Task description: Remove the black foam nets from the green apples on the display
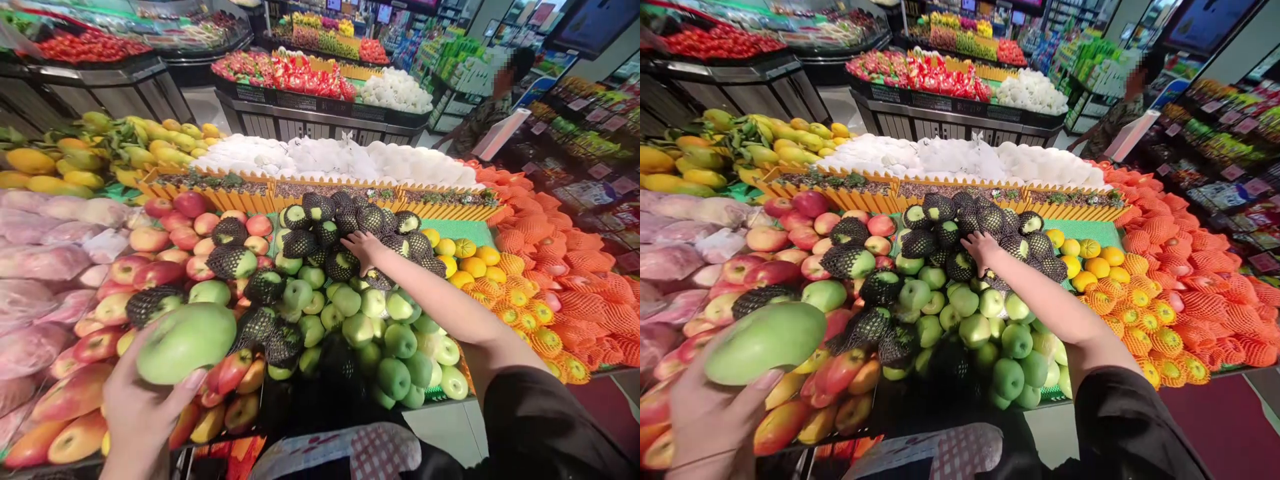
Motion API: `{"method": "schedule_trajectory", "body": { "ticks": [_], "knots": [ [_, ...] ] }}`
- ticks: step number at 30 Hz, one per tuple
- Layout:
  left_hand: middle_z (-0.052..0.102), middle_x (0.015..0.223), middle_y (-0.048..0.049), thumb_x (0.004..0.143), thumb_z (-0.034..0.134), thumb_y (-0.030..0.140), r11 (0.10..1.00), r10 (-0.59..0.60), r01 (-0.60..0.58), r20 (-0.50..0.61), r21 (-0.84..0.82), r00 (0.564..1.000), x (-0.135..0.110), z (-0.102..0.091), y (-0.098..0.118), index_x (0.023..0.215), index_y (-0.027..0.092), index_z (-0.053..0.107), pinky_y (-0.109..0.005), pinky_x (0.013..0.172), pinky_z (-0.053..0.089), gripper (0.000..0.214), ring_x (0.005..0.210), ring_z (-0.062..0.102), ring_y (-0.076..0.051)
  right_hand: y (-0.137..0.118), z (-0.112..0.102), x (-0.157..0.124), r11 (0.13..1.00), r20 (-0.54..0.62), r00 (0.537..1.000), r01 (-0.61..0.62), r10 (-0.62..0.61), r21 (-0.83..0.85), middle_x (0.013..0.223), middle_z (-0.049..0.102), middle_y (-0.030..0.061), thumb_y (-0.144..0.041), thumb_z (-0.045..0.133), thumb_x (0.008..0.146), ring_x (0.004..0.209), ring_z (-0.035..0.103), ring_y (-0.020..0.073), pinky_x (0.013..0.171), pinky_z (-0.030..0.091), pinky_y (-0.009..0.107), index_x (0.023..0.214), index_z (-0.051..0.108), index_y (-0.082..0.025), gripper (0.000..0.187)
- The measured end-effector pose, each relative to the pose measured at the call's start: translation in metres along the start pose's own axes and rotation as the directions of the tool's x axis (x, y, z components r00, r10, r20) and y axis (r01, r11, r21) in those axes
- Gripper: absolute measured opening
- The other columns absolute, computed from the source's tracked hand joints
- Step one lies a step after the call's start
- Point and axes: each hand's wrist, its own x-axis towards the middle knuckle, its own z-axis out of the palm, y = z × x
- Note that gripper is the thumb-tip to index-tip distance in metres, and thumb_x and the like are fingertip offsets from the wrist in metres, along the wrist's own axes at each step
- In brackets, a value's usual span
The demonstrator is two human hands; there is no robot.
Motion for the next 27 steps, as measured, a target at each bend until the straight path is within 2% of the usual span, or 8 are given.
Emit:
{"method": "schedule_trajectory", "body": {
  "ticks": [3,8,11,14,17,20,23,27],
  "knots": [
    [0.067,0.127,-0.0067,0.070,0.080,0.041,0.996,-0.079,0.079,0.010,-0.043,0.997,-0.007,0.018,0.010,0.128,0.034,0.057,-0.073,0.105,0.050,0.063,0.116,0.067,-0.039,-0.021,-0.010,-0.024,0.998,-0.088,0.995,0.040,-0.036,0.046,0.162,0.036,0.0236,-0.027,0.083,0.075,0.146,0.033,0.0403,0.113,0.036,0.050,0.158,0.029,-0.009,0.101],
    [0.064,0.128,-0.0127,0.070,0.083,0.034,0.984,0.123,-0.152,0.262,0.096,0.957,-0.014,0.092,0.005,0.131,0.022,0.047,-0.053,0.102,0.056,0.072,0.118,0.066,-0.033,-0.070,-0.001,-0.042,0.977,-0.122,0.989,0.111,-0.089,0.181,0.131,0.068,0.0137,-0.009,0.057,0.090,0.123,0.058,0.0304,0.098,0.049,0.040,0.127,0.066,-0.015,0.038],
    [0.062,0.138,-0.0157,0.073,0.073,0.017,0.909,0.221,-0.374,0.550,0.183,0.805,-0.012,0.134,0.000,0.133,0.021,0.047,-0.051,0.108,0.050,0.066,0.129,0.060,-0.033,-0.091,0.008,-0.025,0.975,-0.137,0.987,0.106,-0.079,0.198,0.126,0.070,0.0155,-0.004,0.052,0.089,0.122,0.059,0.0313,0.098,0.049,0.040,0.126,0.065,-0.012,0.040],
    [0.061,0.142,-0.0171,0.072,0.069,0.012,0.844,0.231,-0.499,0.704,0.199,0.672,-0.004,0.162,0.000,0.138,0.017,0.047,-0.050,0.113,0.045,0.070,0.132,0.058,-0.033,-0.103,0.009,-0.005,0.956,-0.164,0.979,0.159,-0.121,0.246,0.142,0.063,0.0130,0.001,0.052,0.086,0.131,0.054,0.0277,0.107,0.045,0.039,0.142,0.054,-0.016,0.058],
    [0.063,0.140,-0.0198,0.072,0.071,0.017,0.831,0.225,-0.523,0.743,0.192,0.631,0.003,0.173,0.002,0.140,0.012,0.049,-0.051,0.114,0.043,0.072,0.128,0.061,-0.035,-0.110,0.008,0.008,0.912,-0.152,0.964,0.258,-0.220,0.319,0.154,0.055,0.0091,-0.001,0.062,0.079,0.137,0.053,0.0242,0.114,0.043,0.035,0.150,0.047,-0.019,0.074],
    [0.059,0.149,-0.0178,0.073,0.066,0.010,0.820,0.249,-0.555,0.784,0.142,0.568,0.002,0.174,0.003,0.149,0.014,0.043,-0.049,0.117,0.041,0.079,0.137,0.056,-0.032,-0.113,0.005,0.017,0.870,-0.126,0.956,0.294,-0.266,0.396,0.147,0.063,0.0112,-0.005,0.069,0.073,0.132,0.060,0.0282,0.109,0.049,0.036,0.140,0.057,-0.016,0.069],
    [0.040,0.165,-0.0132,0.073,0.050,-0.006,0.777,0.363,-0.630,0.803,0.019,0.472,-0.010,0.173,0.001,0.155,0.020,0.036,-0.044,0.123,0.036,0.087,0.155,0.034,-0.023,-0.120,0.001,0.029,0.845,-0.157,0.964,0.264,-0.215,0.465,0.137,0.068,0.0164,-0.019,0.071,0.079,0.124,0.065,0.0333,0.105,0.051,0.041,0.136,0.059,-0.011,0.058],
    [0.044,0.163,-0.0138,0.078,0.045,-0.008,0.706,0.449,-0.707,0.794,-0.034,0.410,-0.030,0.174,-0.004,0.151,0.019,0.041,-0.045,0.126,0.032,0.078,0.157,0.028,-0.024,-0.144,-0.001,0.052,0.813,-0.220,0.968,0.227,-0.125,0.536,0.144,0.060,0.0224,-0.049,0.076,0.082,0.126,0.062,0.0404,0.098,0.053,0.049,0.148,0.040,-0.012,0.084]
  ]
}}
